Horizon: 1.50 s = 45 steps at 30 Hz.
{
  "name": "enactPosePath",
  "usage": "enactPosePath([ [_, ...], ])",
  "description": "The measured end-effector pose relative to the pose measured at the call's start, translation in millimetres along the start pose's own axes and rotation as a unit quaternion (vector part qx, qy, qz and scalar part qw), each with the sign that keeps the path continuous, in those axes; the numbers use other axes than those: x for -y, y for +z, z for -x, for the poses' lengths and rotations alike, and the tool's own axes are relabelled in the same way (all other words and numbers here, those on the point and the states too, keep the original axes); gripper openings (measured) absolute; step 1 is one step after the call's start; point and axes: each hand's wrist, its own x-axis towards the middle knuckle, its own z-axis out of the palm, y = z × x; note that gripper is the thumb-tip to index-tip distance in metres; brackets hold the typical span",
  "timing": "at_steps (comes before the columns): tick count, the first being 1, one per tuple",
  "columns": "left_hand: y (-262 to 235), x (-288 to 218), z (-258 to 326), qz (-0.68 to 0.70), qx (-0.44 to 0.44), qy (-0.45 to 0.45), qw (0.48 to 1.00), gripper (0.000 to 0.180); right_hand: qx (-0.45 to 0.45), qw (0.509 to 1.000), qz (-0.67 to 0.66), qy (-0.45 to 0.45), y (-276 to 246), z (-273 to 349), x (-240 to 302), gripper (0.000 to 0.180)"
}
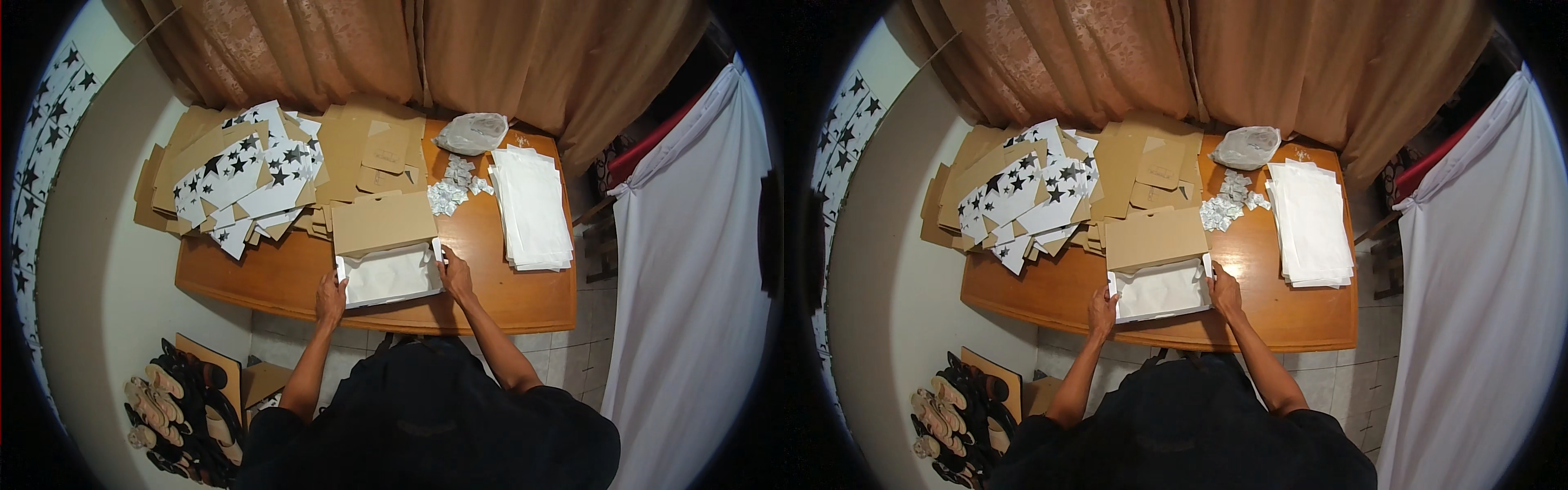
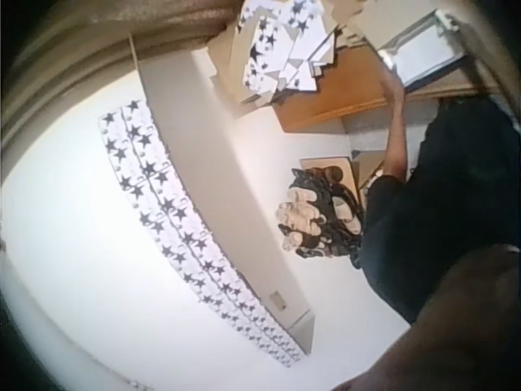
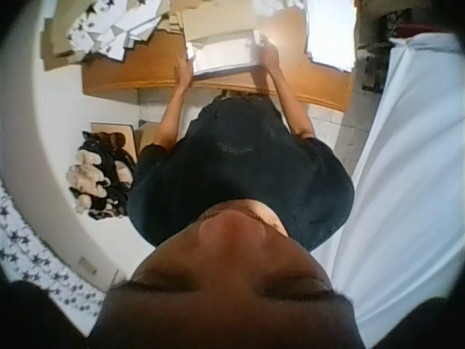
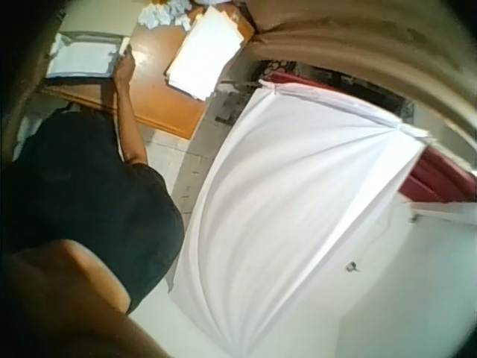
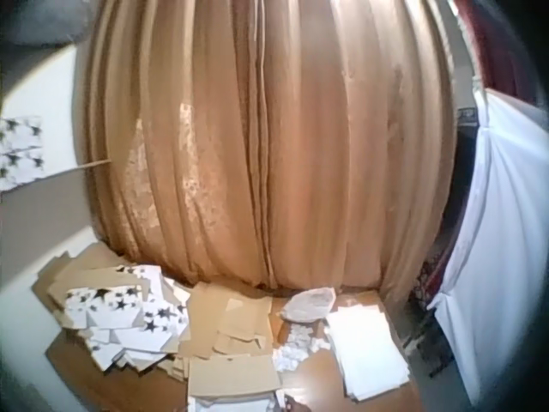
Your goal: Assembling star-patterned cardboard shoe boxes and adding white lining paper.
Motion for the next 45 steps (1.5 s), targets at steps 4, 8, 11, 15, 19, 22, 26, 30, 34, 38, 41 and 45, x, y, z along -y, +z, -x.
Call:
enactPosePath([
  [4, 2, -2, 3, 0.02, -0.019, 0.004, 1.0, 0.032, 0.001, 0.999, -0.038, -0.011, -4, 0, 1, 0.045],
  [8, 5, 1, 3, -0.007, -0.04, 0.029, 0.999, 0.031, 0.006, 0.998, -0.056, 0.002, -4, 0, 1, 0.045],
  [11, 7, -2, 5, -0.016, -0.043, 0.025, 0.999, 0.032, -0.024, 0.998, -0.039, -0.033, 0, 5, -5, 0.045],
  [15, 12, -4, 10, -0.062, -0.053, 0.012, 0.997, 0.035, -0.057, 0.996, -0.017, -0.059, 2, 15, -2, 0.044],
  [19, 17, 4, 12, -0.055, -0.094, 0.036, 0.993, 0.041, -0.005, 0.999, -0.031, -0.036, 0, 11, -1, 0.043],
  [22, 12, -12, 13, -0.106, -0.127, 0.058, 0.984, 0.04, 0.009, 0.998, -0.048, -0.05, -8, 11, -4, 0.043],
  [26, -5, -60, 6, -0.13, -0.12, 0.106, 0.979, 0.042, 0.007, 0.995, -0.098, 0.021, -25, 10, -2, 0.045],
  [30, 11, -120, -20, 0.035, -0.098, 0.196, 0.975, 0.036, -0.009, 0.994, -0.106, 0.033, -46, -1, -5, 0.047],
  [34, 52, -167, -52, 0.139, 0.041, 0.197, 0.969, 0.029, -0.022, 0.991, -0.124, 0.036, -62, -20, -16, 0.045],
  [38, 91, -196, -85, 0.127, 0.131, 0.213, 0.96, 0.025, -0.023, 0.993, -0.108, 0.04, -72, -44, -26, 0.044],
  [41, 105, -222, -108, 0.114, 0.169, 0.192, 0.96, 0.026, -0.017, 0.995, -0.09, 0.05, -71, -65, -39, 0.042],
  [45, 124, -239, -142, 0.091, 0.171, 0.206, 0.959, 0.029, -0.005, 0.995, -0.092, 0.046, -65, -94, -48, 0.039],
])
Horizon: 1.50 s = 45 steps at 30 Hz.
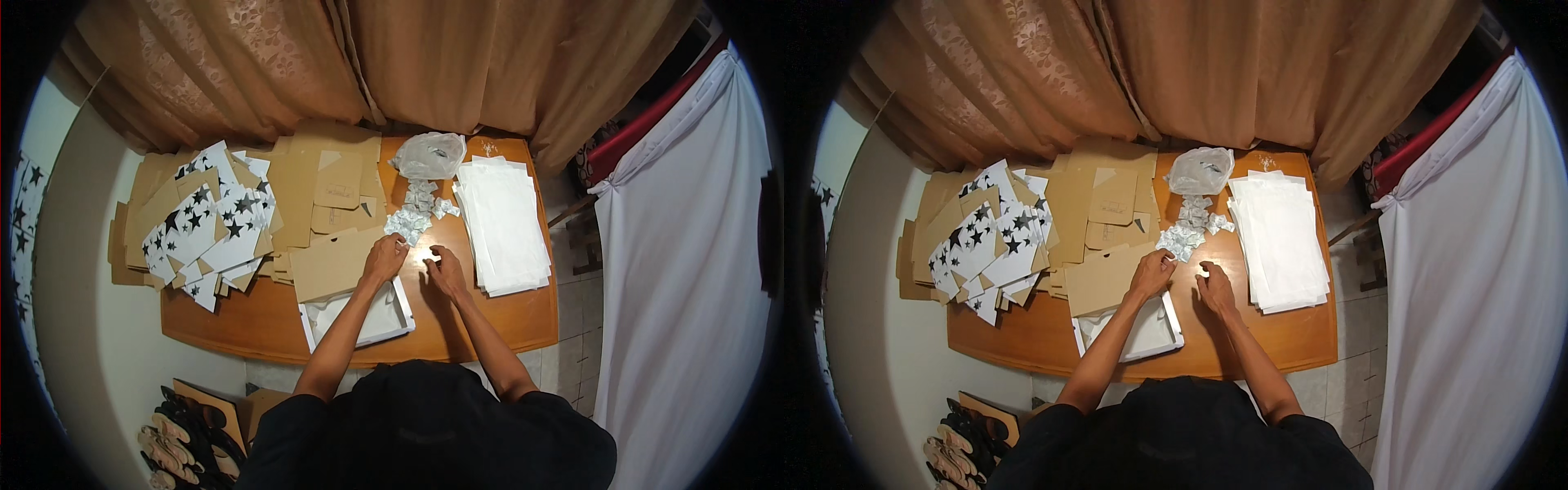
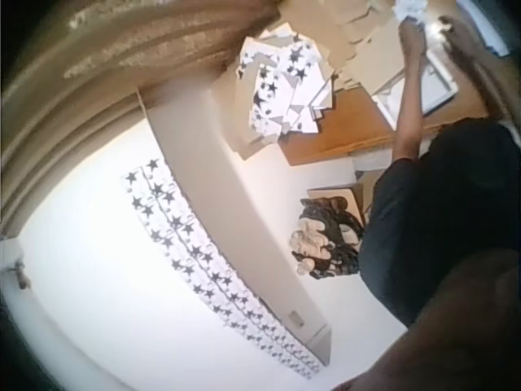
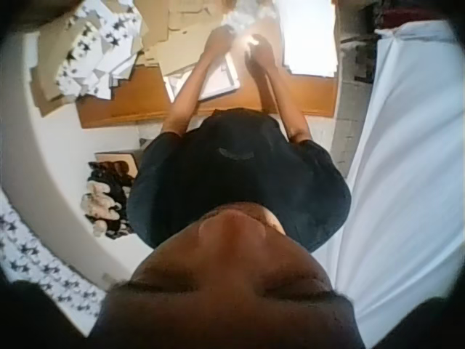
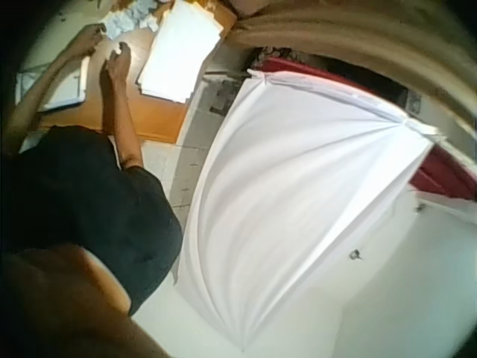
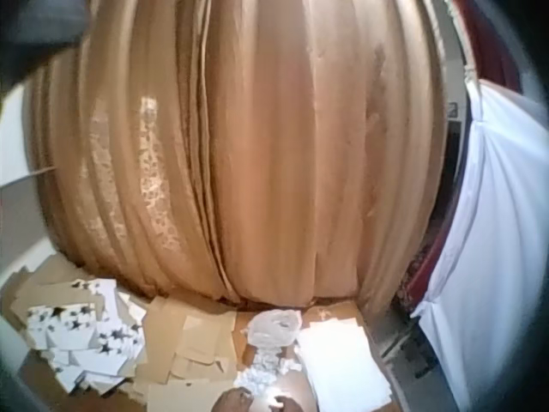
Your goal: Assembling star-patterned cardboard shoe boxes and adding white lining paper.
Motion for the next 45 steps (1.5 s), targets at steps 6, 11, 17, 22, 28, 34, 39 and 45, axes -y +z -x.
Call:
enactPosePath([
  [6, 11, 12, -48, -0.094, 0.045, -0.013, 0.995, 0.019, 0.001, 1.0, 0.002, 0.0, 14, -42, -12, 0.037],
  [11, 28, 25, -73, -0.13, 0.079, 0.003, 0.988, 0.016, -0.001, 0.999, 0.032, -0.007, 23, -68, -19, 0.037],
  [17, 47, 50, -92, -0.194, 0.154, 0.0, 0.969, 0.018, 0.007, 0.998, 0.059, 0.016, 36, -78, -23, 0.039],
  [22, 59, 59, -88, -0.197, 0.156, 0.023, 0.968, 0.021, -0.018, 0.993, 0.109, 0.041, 45, -77, -13, 0.037],
  [28, 64, 62, -87, -0.199, 0.135, 0.045, 0.97, 0.015, -0.042, 0.993, 0.111, 0.024, 56, -80, -23, 0.024],
  [34, 50, 46, -72, -0.158, 0.148, 0.067, 0.974, 0.014, -0.05, 0.999, 0.003, -0.009, 45, -64, -21, 0.015],
  [39, 24, 8, -40, -0.082, 0.145, 0.05, 0.985, 0.012, -0.007, 0.995, -0.098, 0.03, 20, -38, -4, 0.015],
  [45, -4, 0, 12, -0.012, 0.104, 0.023, 0.994, 0.013, 0.049, 0.983, -0.174, 0.043, 14, 0, 33, 0.016],
])
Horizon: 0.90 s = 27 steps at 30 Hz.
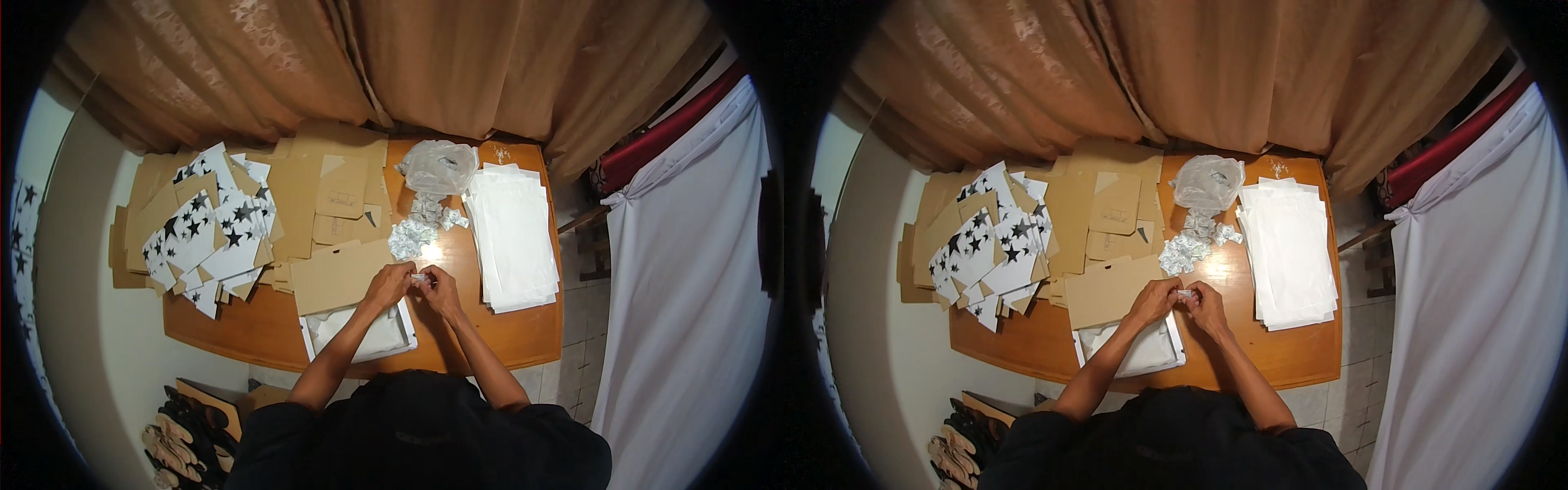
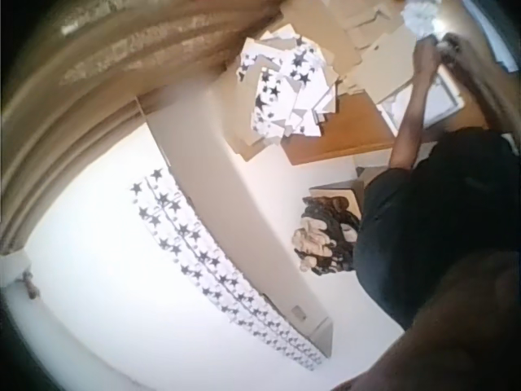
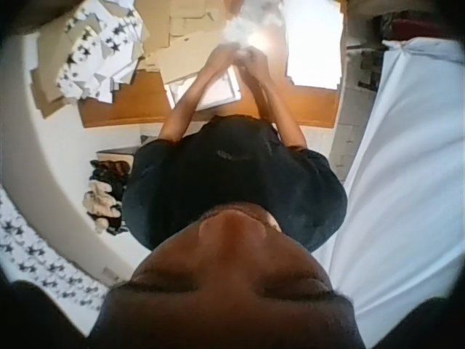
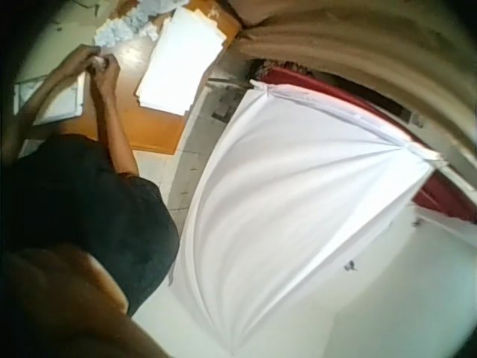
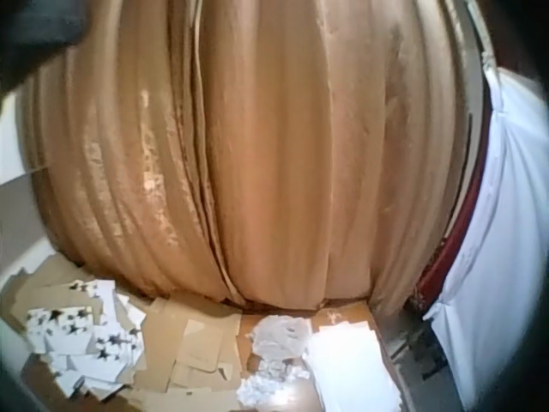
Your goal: Assembling star-patterned cardboard shoe boxes and adding white lining paper.
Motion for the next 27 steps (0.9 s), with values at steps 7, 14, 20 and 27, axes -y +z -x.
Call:
enactPosePath([
  [7, -12, 16, 77, 0.033, -0.046, -0.031, 0.998, 0.016, 0.07, 0.996, 0.038, -0.033, 38, 36, -1, 0.018],
  [14, -15, 39, 154, 0.063, -0.082, -0.073, 0.992, 0.017, 0.167, 0.976, 0.117, -0.076, 76, 62, -2, 0.017],
  [20, -24, 43, 201, 0.034, -0.099, -0.094, 0.99, 0.024, 0.202, 0.949, 0.17, -0.175, 101, 80, -3, 0.025],
  [27, -43, 57, 237, 0.004, -0.204, -0.069, 0.977, 0.022, 0.197, 0.936, 0.237, -0.168, 104, 90, 5, 0.029],
])
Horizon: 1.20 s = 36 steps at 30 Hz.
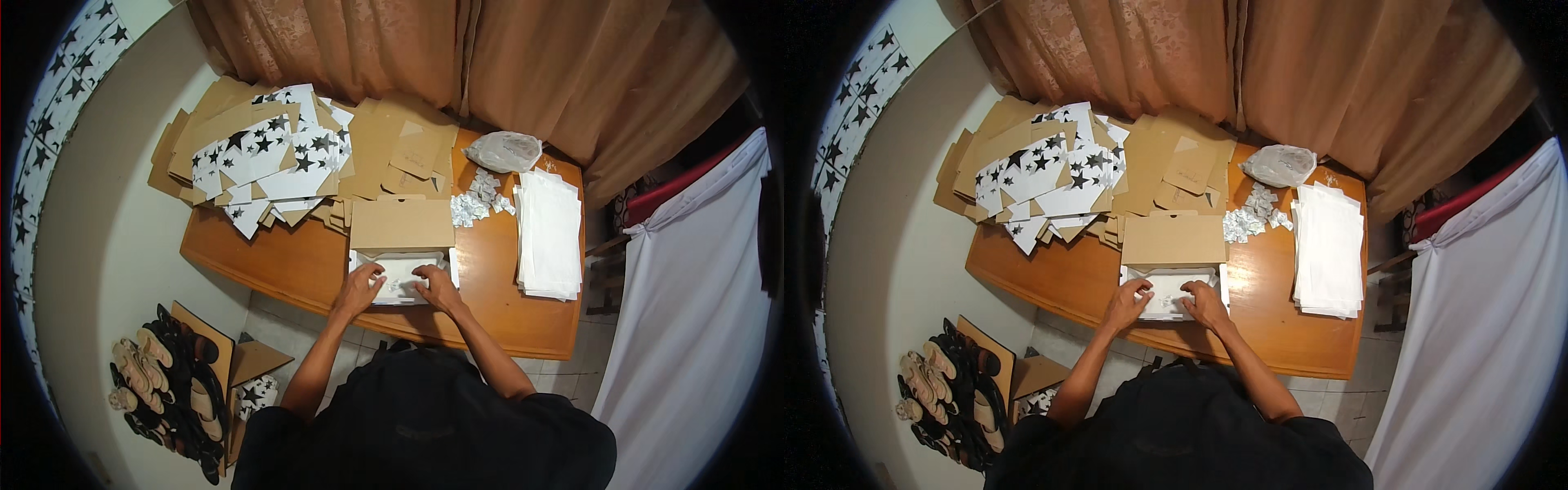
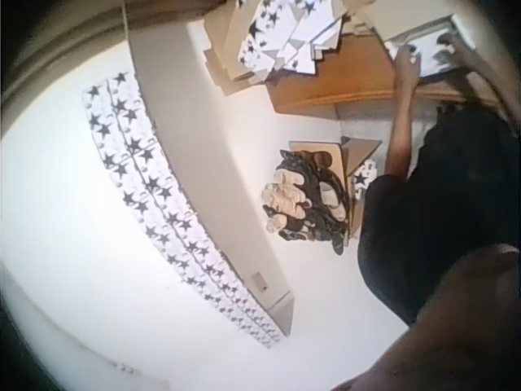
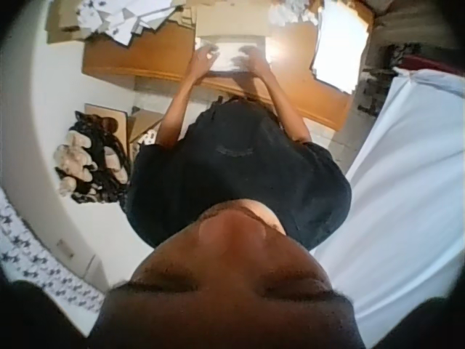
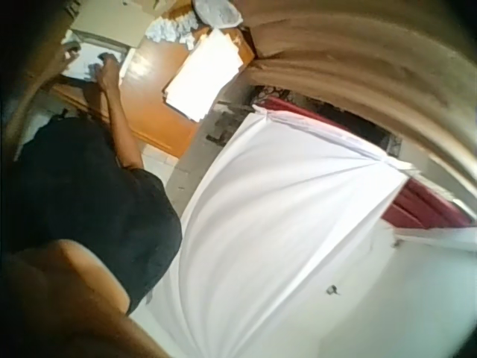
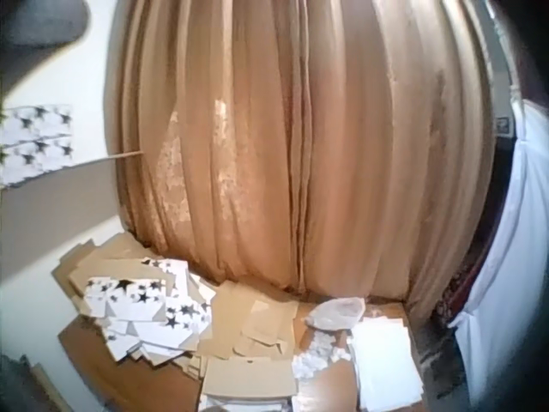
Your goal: Assembling star-patterned cardboard shoe boxes and adding white lining paper.
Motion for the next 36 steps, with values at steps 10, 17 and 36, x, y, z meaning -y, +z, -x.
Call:
enactPosePath([
  [10, -9, 95, -84, -0.076, -0.165, -0.043, 0.982, 0.038, -0.226, 0.956, 0.179, 0.052, -38, -63, 2, 0.039],
  [17, 1, 99, -121, 0.008, -0.116, -0.138, 0.984, 0.058, -0.232, 0.961, 0.021, 0.149, -48, -81, -83, 0.077],
  [36, -69, 10, -19, 0.263, -0.113, -0.087, 0.954, 0.045, -0.182, 0.952, -0.245, 0.016, -92, -10, -15, 0.059],
])
